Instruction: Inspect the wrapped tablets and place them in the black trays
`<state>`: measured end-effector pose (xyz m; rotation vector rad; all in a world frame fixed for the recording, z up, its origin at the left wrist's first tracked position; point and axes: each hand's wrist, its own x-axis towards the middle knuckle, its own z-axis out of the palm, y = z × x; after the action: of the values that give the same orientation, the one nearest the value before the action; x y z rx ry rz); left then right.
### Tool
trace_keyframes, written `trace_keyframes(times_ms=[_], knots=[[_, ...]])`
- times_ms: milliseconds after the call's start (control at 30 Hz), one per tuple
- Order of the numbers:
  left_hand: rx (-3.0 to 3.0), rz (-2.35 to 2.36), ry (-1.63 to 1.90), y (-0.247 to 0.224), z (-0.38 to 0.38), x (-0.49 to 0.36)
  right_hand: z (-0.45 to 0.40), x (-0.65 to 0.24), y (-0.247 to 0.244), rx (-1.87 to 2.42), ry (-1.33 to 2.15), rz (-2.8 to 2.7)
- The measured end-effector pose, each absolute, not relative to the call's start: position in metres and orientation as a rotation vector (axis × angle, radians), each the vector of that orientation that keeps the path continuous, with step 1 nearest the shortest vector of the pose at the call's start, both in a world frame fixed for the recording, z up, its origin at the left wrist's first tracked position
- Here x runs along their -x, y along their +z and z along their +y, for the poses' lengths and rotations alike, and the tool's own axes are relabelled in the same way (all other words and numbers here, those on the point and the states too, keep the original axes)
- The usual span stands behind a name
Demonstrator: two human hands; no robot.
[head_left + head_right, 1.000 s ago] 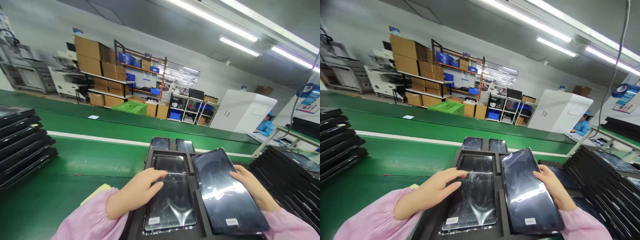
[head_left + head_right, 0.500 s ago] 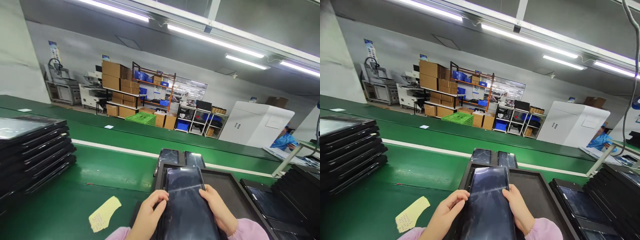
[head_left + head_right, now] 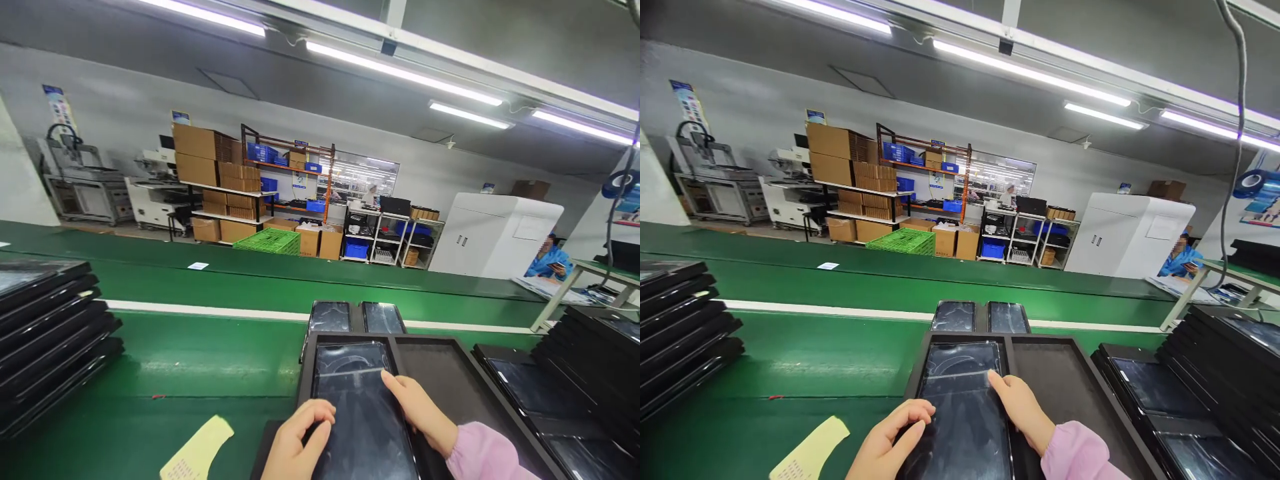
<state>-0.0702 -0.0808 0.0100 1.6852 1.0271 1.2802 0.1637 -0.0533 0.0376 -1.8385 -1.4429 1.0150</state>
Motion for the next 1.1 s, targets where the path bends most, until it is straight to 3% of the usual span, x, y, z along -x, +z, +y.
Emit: trace_keyframes(times_ms=[100, 233, 333, 433, 600, 800, 1100], knots=[[-1.598, 1.033, 1.256, 0.003, -0.077, 0.073, -0.056, -0.161, 0.041, 1.534, 1.214, -1.383], [-1.341, 1.081, 1.442, 0.005, -0.061, 0.072, -0.068, -0.153, 0.053, 1.362, 1.164, -1.308], [-1.093, 1.168, 1.623, 0.034, -0.053, 0.067, -0.080, -0.150, 0.070, 1.174, 1.037, -1.364], [-1.008, 0.870, 1.571, 0.071, -0.056, 0.060, -0.088, -0.154, 0.089, 0.923, 0.885, -1.468], [-1.252, 0.702, 1.853, 0.079, -0.063, 0.049, -0.088, -0.169, 0.107, 0.786, 0.721, -1.471], [-1.753, 0.600, 1.686, 0.073, -0.079, 0.045, -0.100, -0.179, 0.103, 0.744, 0.878, -1.528], [-1.895, 0.371, 1.658, 0.089, -0.105, 0.048, -0.123, -0.183, 0.095, 0.794, 0.720, -1.673]])
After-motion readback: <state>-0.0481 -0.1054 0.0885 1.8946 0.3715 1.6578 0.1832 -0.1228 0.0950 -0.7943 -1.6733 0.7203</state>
